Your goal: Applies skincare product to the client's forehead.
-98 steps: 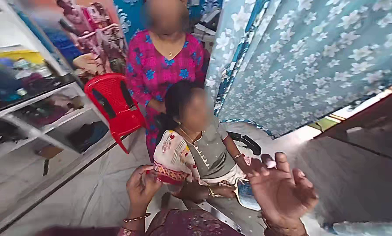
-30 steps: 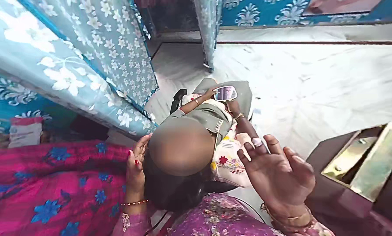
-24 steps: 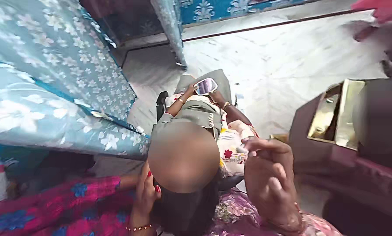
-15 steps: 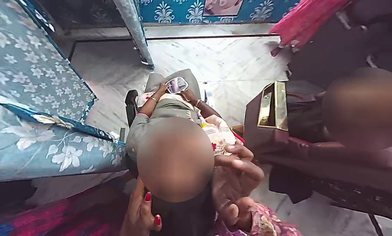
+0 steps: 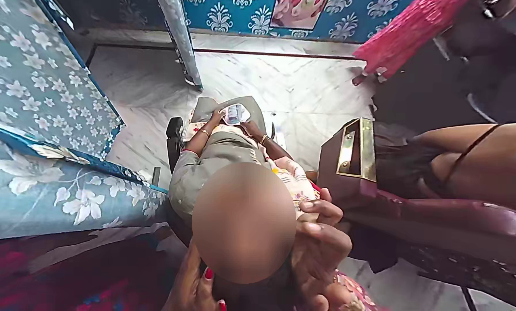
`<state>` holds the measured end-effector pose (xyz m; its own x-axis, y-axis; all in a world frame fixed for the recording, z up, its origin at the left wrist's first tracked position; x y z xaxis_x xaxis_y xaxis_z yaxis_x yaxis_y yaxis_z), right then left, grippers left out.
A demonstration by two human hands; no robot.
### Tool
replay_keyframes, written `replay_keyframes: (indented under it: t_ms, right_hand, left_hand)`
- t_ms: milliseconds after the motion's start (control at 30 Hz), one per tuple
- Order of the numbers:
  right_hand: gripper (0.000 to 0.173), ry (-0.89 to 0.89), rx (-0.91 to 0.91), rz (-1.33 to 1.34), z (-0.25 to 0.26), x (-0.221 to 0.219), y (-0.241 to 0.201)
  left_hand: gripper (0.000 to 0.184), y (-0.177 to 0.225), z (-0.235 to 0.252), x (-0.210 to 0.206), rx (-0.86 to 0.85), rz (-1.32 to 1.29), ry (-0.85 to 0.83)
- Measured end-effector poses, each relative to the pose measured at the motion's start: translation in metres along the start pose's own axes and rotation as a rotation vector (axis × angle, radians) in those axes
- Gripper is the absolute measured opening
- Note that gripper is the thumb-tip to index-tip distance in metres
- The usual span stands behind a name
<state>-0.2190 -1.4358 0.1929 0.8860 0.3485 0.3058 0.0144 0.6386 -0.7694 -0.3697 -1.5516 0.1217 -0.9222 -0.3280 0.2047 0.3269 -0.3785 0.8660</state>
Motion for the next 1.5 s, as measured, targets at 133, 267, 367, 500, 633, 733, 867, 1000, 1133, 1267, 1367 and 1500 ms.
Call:
replay_keyframes:
  t_ms: [133,267,367,500,633,733,867,1000,1133,1267,1367,1500]
  right_hand:
    - [0.062,-0.014,-0.013,-0.007,-0.002,-0.001,0.003]
    - [0.062,0.067,-0.006,0.012,-0.007,0.01,0.005]
    - [0.058,0.098,-0.008,-0.002,-0.013,0.015,0.005]
    - [0.054,0.115,-0.074,0.092,-0.019,0.021,0.013]
    - [0.049,0.143,-0.253,0.51,-0.006,0.03,0.029]
    - [0.051,0.049,-0.156,0.225,-0.003,0.029,0.004]
    - [0.059,-0.012,-0.02,-0.082,-0.004,0.017,-0.008]
    - [0.059,-0.053,-0.023,-0.113,-0.003,0.012,-0.003]
    - [0.062,-0.098,-0.032,-0.127,-0.002,0.01,0.001]
    - [0.052,-0.114,-0.169,0.176,0.006,0.025,0.012]
    - [0.061,-0.125,-0.344,0.644,0.015,0.034,0.023]
    - [0.062,-0.259,-0.184,0.051,0.017,0.015,-0.01]
  left_hand:
    - [0.093,-0.001,0.0,0.0,-0.001,0.003,-0.006]
    - [0.091,-0.001,-0.001,-0.001,-0.007,0.013,-0.007]
    - [0.09,0.0,0.0,-0.002,-0.015,0.02,-0.015]
    - [0.092,0.0,0.001,-0.003,-0.012,0.025,-0.021]
    - [0.089,0.001,0.001,-0.003,-0.022,0.031,-0.001]
    - [0.09,0.003,0.001,-0.004,-0.029,0.064,0.006]
    - [0.089,0.003,0.0,-0.004,-0.057,0.039,0.031]
    - [0.088,0.003,0.0,-0.003,-0.062,0.054,0.05]
    - [0.087,0.002,-0.001,-0.004,-0.071,0.033,0.061]
    - [0.089,-0.002,-0.004,-0.004,-0.072,0.011,0.081]
    - [0.09,-0.004,-0.006,-0.005,-0.068,-0.011,0.09]
    - [0.09,-0.006,-0.007,-0.004,-0.074,-0.025,0.109]
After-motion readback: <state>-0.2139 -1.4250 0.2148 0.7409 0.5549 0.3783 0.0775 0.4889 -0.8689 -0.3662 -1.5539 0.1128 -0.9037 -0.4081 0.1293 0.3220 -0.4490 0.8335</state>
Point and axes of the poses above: each hand's wrist, its own z-axis towards the middle knuckle, its own x-axis out of the back of the hand, y = z × x, the point moved 10 cm from there along z, towards the middle knuckle, and after that the axes turned 13 degrees about -x, right-handed, at the moved point
